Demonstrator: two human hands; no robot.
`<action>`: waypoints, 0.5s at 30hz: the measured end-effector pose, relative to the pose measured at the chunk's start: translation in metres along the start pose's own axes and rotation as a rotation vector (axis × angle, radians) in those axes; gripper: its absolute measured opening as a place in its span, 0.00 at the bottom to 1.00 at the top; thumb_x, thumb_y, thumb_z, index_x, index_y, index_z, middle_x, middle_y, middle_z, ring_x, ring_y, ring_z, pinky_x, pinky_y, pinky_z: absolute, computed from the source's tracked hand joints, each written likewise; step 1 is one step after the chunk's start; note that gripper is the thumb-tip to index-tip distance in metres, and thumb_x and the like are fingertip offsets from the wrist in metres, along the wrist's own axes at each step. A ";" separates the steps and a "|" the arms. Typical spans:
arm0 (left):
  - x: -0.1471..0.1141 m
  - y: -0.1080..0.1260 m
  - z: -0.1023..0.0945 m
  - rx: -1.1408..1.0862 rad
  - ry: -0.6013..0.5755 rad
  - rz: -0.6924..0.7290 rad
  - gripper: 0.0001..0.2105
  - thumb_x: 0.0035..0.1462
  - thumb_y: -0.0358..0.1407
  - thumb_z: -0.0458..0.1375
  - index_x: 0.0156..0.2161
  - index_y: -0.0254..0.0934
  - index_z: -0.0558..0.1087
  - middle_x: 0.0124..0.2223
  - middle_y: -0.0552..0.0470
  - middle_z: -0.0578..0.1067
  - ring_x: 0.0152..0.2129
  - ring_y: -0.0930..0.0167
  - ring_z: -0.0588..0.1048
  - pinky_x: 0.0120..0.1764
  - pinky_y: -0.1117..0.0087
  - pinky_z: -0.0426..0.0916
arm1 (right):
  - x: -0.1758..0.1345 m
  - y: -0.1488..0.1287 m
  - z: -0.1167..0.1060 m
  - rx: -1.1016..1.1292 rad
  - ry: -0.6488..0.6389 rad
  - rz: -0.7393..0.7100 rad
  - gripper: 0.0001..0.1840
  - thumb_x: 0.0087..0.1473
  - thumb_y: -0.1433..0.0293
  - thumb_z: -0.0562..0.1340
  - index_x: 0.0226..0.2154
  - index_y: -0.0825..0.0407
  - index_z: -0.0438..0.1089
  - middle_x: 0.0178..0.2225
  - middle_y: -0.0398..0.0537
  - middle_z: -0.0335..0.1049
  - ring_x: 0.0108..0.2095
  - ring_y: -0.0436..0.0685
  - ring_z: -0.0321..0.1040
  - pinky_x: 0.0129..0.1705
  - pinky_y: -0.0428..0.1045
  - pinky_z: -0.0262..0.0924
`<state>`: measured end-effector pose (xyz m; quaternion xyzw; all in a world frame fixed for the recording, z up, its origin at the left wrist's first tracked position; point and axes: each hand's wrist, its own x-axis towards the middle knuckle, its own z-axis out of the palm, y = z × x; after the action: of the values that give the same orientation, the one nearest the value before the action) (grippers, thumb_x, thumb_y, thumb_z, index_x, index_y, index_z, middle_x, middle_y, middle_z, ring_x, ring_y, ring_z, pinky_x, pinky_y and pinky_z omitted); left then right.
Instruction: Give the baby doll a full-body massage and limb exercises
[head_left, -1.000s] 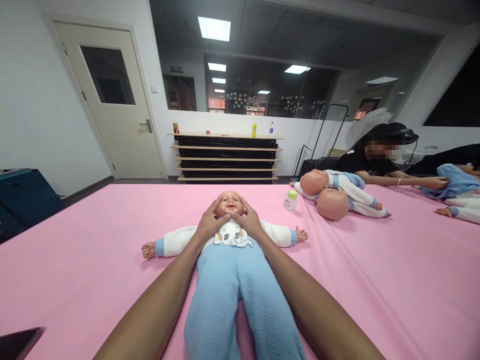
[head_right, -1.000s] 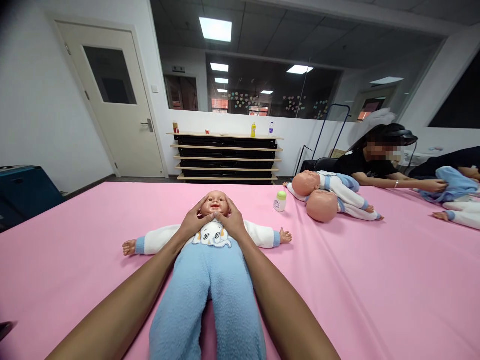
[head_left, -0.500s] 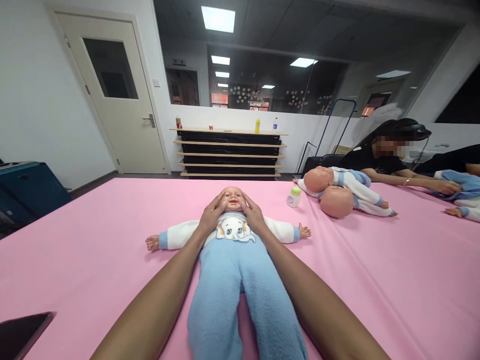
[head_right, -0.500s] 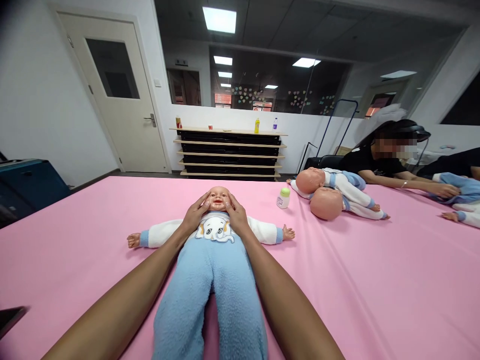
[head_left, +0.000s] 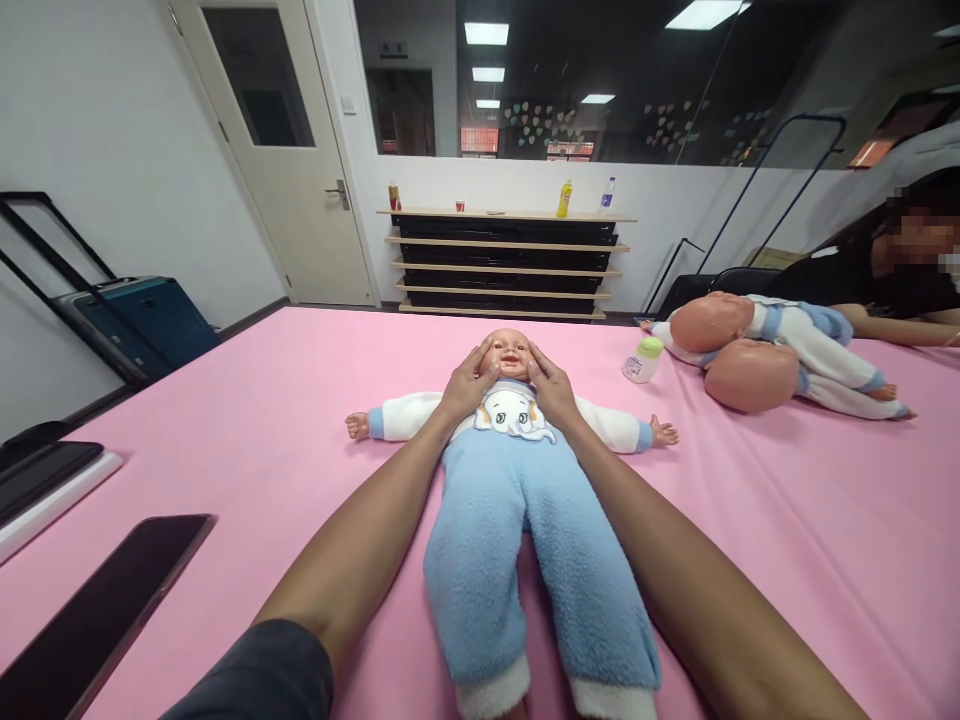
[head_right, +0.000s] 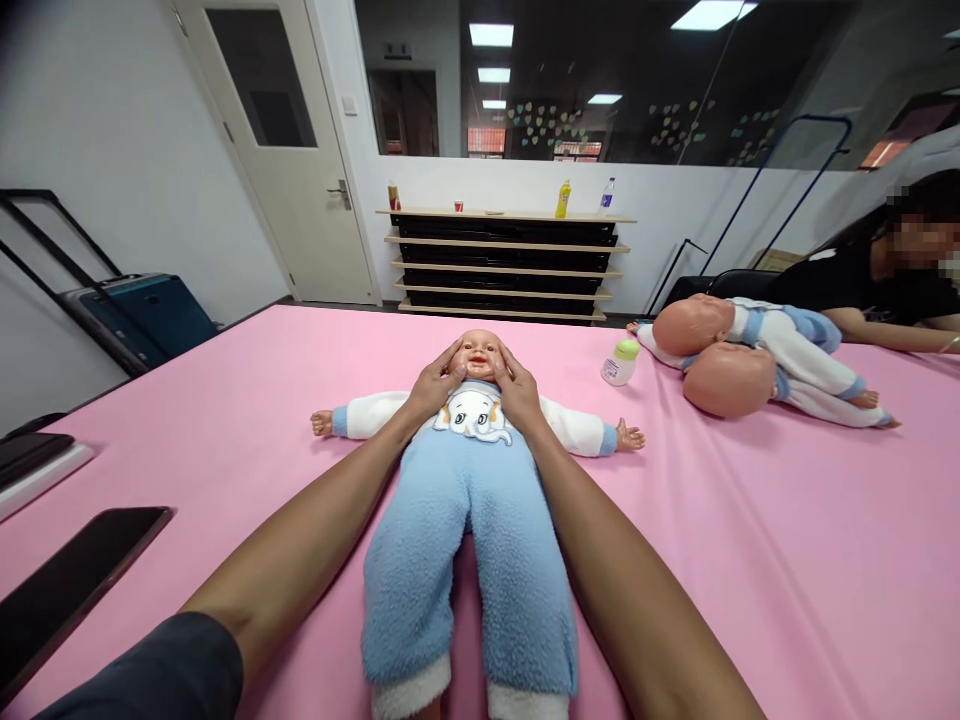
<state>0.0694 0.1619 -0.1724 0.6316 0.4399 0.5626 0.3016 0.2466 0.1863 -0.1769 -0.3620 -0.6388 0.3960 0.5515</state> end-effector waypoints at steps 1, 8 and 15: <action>0.000 0.000 0.000 -0.008 0.002 0.004 0.30 0.57 0.48 0.54 0.63 0.43 0.59 0.64 0.53 0.58 0.62 0.67 0.56 0.64 0.64 0.51 | 0.000 -0.001 0.000 0.004 0.013 0.002 0.34 0.57 0.51 0.54 0.60 0.50 0.58 0.60 0.46 0.58 0.60 0.56 0.55 0.64 0.54 0.50; -0.003 0.007 0.000 0.012 -0.030 0.007 0.37 0.50 0.48 0.61 0.64 0.45 0.55 0.63 0.51 0.61 0.59 0.65 0.62 0.61 0.63 0.58 | -0.009 -0.016 0.000 -0.083 -0.054 0.011 0.47 0.45 0.53 0.67 0.63 0.48 0.51 0.60 0.49 0.56 0.55 0.60 0.62 0.58 0.54 0.60; 0.004 -0.005 0.000 -0.039 -0.037 0.031 0.38 0.50 0.49 0.60 0.64 0.41 0.56 0.62 0.48 0.62 0.57 0.63 0.65 0.61 0.59 0.58 | 0.002 0.002 -0.003 -0.114 -0.075 -0.073 0.46 0.49 0.48 0.61 0.64 0.53 0.50 0.61 0.50 0.54 0.60 0.58 0.56 0.63 0.55 0.52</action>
<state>0.0686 0.1673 -0.1749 0.6425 0.4135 0.5641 0.3132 0.2494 0.1894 -0.1772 -0.3539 -0.6933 0.3519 0.5199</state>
